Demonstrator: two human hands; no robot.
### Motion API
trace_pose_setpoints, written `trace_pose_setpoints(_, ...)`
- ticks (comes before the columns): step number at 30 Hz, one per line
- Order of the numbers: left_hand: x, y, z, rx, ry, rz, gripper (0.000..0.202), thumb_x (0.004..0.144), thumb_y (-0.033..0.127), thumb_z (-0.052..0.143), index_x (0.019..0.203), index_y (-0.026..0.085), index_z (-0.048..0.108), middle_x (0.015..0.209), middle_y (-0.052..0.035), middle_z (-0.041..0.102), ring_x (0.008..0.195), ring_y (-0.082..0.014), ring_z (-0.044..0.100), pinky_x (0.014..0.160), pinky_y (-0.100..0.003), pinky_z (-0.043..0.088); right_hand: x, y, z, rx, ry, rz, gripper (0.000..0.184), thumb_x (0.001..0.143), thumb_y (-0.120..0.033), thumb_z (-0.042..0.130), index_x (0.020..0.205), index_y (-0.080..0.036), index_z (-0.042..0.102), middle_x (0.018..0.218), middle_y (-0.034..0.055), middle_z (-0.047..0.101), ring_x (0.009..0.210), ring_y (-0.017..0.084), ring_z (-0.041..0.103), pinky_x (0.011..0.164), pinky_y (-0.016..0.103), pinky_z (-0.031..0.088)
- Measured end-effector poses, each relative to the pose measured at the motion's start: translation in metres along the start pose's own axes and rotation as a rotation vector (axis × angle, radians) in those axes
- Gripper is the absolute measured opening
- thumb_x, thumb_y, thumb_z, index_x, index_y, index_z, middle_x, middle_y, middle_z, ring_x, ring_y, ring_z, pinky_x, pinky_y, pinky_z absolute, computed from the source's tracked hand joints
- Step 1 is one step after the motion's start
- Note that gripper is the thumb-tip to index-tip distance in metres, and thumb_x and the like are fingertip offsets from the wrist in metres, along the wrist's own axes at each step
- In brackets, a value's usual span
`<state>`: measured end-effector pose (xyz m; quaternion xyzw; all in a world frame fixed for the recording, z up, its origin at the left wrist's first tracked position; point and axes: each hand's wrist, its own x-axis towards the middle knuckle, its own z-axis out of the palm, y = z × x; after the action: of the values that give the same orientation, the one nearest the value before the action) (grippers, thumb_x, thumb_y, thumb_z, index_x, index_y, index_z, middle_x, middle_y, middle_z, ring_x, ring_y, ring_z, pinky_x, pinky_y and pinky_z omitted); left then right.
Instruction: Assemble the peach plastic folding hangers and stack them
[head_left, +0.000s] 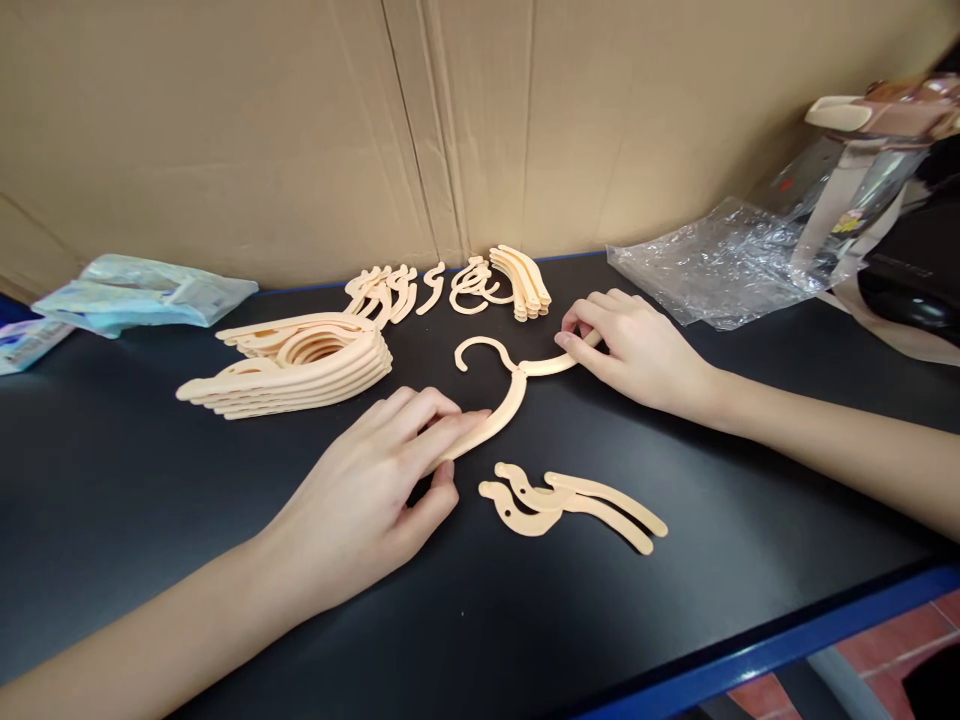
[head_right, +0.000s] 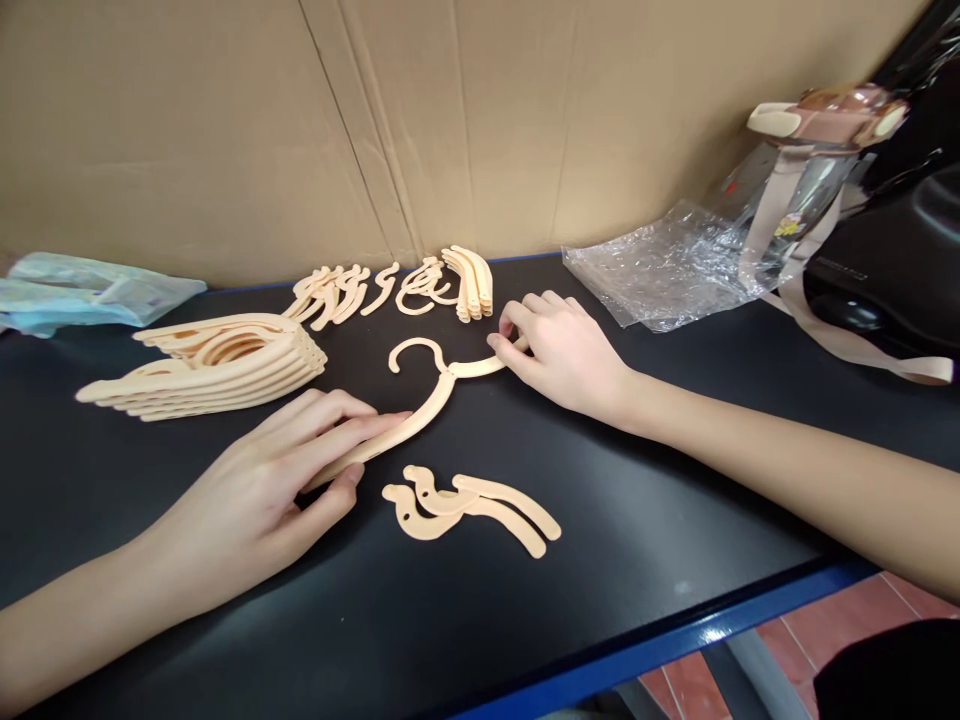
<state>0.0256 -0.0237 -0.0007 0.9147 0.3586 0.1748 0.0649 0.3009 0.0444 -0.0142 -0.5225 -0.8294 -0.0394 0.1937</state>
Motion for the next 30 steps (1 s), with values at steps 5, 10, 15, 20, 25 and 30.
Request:
trace_pose_setpoints(5, -0.001, -0.001, 0.001, -0.022, -0.007, -0.03, 0.039, 0.097, 0.014, 0.038, 0.13, 0.022, 0.057, 0.108, -0.0044, 0.061, 0.094, -0.0184, 0.054, 0.083, -0.033, 0.045, 0.003, 0.007, 0.002, 0.127, -0.011, 0.013, 0.022, 0.095, -0.033, 0.046, 0.088, -0.019, 0.06, 0.08, 0.0047, 0.06, 0.081, 0.022, 0.052, 0.079, 0.037, 0.04)
trace_pose_setpoints(10, -0.002, -0.008, 0.004, 0.0, 0.011, 0.043, 0.037, 0.099, 0.011, 0.039, 0.131, 0.02, 0.055, 0.116, -0.005, 0.061, 0.101, -0.0182, 0.055, 0.088, -0.033, 0.046, 0.004, 0.01, 0.005, 0.214, 0.019, 0.019, 0.016, 0.091, -0.031, 0.052, 0.087, -0.019, 0.063, 0.085, 0.0052, 0.059, 0.084, 0.022, 0.052, 0.079, 0.036, 0.041)
trace_pose_setpoints(15, -0.001, -0.01, 0.005, -0.018, 0.026, 0.056, 0.032, 0.101, 0.012, 0.041, 0.129, 0.021, 0.055, 0.119, -0.004, 0.062, 0.105, -0.0173, 0.056, 0.091, -0.03, 0.046, 0.004, 0.009, 0.003, 0.238, 0.076, -0.007, 0.012, 0.09, -0.027, 0.055, 0.085, -0.019, 0.062, 0.081, 0.0036, 0.061, 0.083, 0.021, 0.053, 0.078, 0.035, 0.039)
trace_pose_setpoints(20, 0.0, -0.008, 0.004, -0.082, 0.023, 0.05, 0.031, 0.101, 0.013, 0.043, 0.131, 0.019, 0.052, 0.123, -0.0038, 0.06, 0.113, -0.0142, 0.056, 0.097, -0.025, 0.045, -0.004, -0.007, -0.006, 0.21, 0.202, -0.234, 0.013, 0.095, -0.024, 0.052, 0.086, -0.019, 0.06, 0.081, 0.0036, 0.062, 0.08, 0.02, 0.053, 0.075, 0.035, 0.038)
trace_pose_setpoints(25, 0.001, -0.006, 0.003, -0.084, 0.071, 0.044, 0.03, 0.101, 0.012, 0.046, 0.128, 0.021, 0.053, 0.121, -0.0027, 0.06, 0.111, -0.0107, 0.058, 0.097, -0.02, 0.044, -0.016, -0.026, -0.014, 0.107, 0.239, -0.627, 0.014, 0.098, -0.022, 0.049, 0.09, -0.019, 0.061, 0.084, 0.0042, 0.066, 0.078, 0.018, 0.053, 0.072, 0.033, 0.039)
trace_pose_setpoints(30, 0.0, -0.003, 0.001, -0.033, 0.138, 0.098, 0.027, 0.098, 0.011, 0.051, 0.121, 0.022, 0.058, 0.117, -0.0041, 0.061, 0.108, -0.0155, 0.057, 0.094, -0.028, 0.047, -0.018, -0.03, -0.013, 0.05, 0.2, -0.753, 0.016, 0.098, -0.018, 0.049, 0.092, -0.017, 0.063, 0.089, 0.006, 0.068, 0.082, 0.018, 0.055, 0.071, 0.032, 0.043)
